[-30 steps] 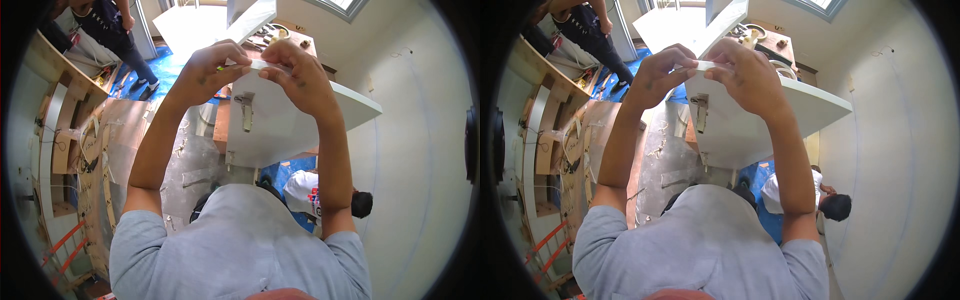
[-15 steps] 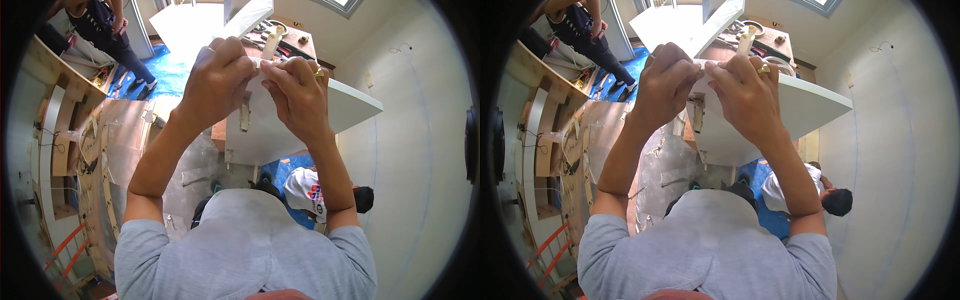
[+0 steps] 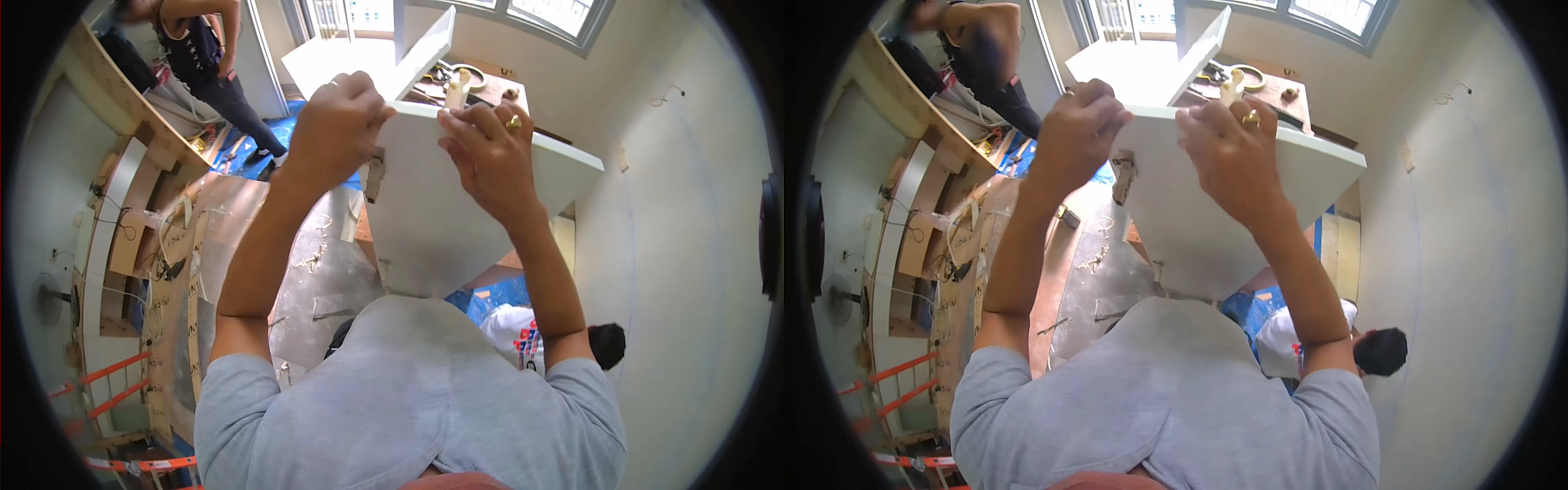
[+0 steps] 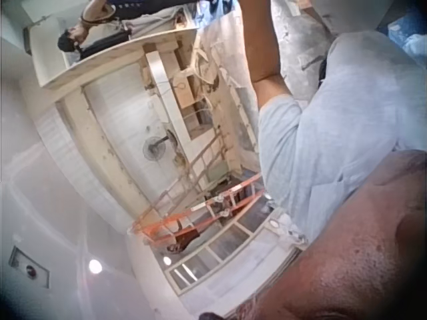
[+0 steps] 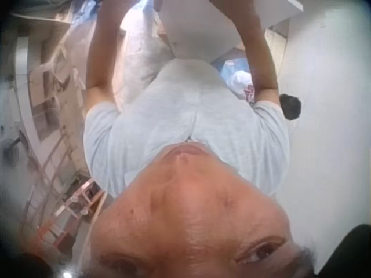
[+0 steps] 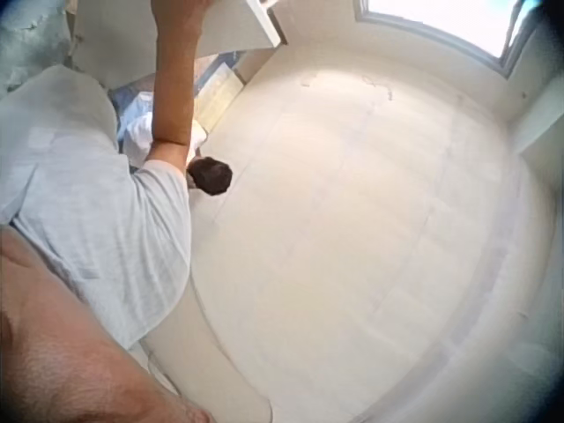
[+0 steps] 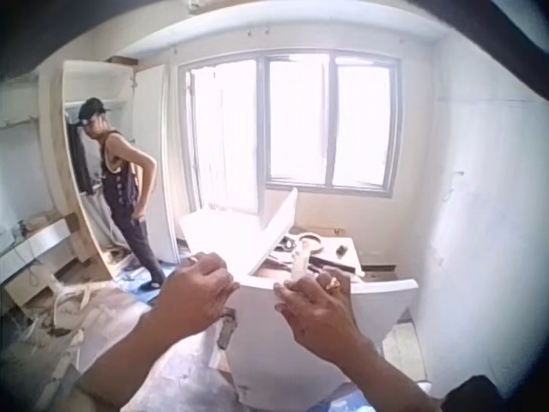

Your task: The person applies a strip of edging tape to the top edge of a white cabinet door, using a cloth to press it down firmly and then trimming the excess tape with a cutter.

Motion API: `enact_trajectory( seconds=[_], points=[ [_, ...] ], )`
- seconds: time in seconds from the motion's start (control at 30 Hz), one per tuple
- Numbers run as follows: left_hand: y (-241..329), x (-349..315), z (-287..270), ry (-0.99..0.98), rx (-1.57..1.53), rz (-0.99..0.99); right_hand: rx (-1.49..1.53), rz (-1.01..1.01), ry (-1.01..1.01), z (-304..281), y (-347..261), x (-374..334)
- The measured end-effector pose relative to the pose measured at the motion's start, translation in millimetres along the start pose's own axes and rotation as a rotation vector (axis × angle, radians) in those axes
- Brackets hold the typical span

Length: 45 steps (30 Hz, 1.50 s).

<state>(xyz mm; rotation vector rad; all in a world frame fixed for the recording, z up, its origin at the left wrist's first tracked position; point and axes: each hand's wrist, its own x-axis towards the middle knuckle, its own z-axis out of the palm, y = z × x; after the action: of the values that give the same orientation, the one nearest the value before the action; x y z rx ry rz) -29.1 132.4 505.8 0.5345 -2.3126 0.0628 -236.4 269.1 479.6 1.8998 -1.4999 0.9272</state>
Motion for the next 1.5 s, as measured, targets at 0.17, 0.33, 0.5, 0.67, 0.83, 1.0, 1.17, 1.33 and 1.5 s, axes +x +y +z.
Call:
enact_trajectory(
  seconds=[0.17,0.33,0.5,0.67,0.83,1.0,1.17,1.33,1.5],
  points=[
    [21.0,8.0,24.7,0.12,-0.255,-0.019,0.097,0.03,-0.035,2.5,7.6,3.9],
    [19.3,32.0,13.7,-0.19,-0.386,-0.226,0.262,0.15,-0.279,-15.5,29.8,25.1],
    [14.1,25.7,14.9,-0.143,-0.192,-0.039,0.306,0.35,-0.325,-19.4,31.5,27.4],
    [24.1,32.9,8.8,-0.255,-0.252,-0.135,0.337,0.426,-0.388,-20.5,29.2,31.9],
    [23.2,55.0,6.1,-0.439,-0.294,-0.306,0.302,0.462,-0.472,-24.5,26.3,36.9],
    [11.8,37.6,9.4,-0.315,-0.537,-0.365,0.347,0.451,-0.414,-19.4,35.4,33.9],
    [-0.3,18.0,20.4,-0.022,-0.252,0.136,0.363,0.436,-0.423,-17.1,38.6,35.5],
    [14.0,22.6,18.5,-0.135,-0.185,0.083,0.391,0.413,-0.385,-14.3,42.6,27.9],
    [4.4,39.7,16.0,-0.393,-0.376,-0.196,0.378,0.325,-0.396,-19.3,41.6,27.1]
  ],
)
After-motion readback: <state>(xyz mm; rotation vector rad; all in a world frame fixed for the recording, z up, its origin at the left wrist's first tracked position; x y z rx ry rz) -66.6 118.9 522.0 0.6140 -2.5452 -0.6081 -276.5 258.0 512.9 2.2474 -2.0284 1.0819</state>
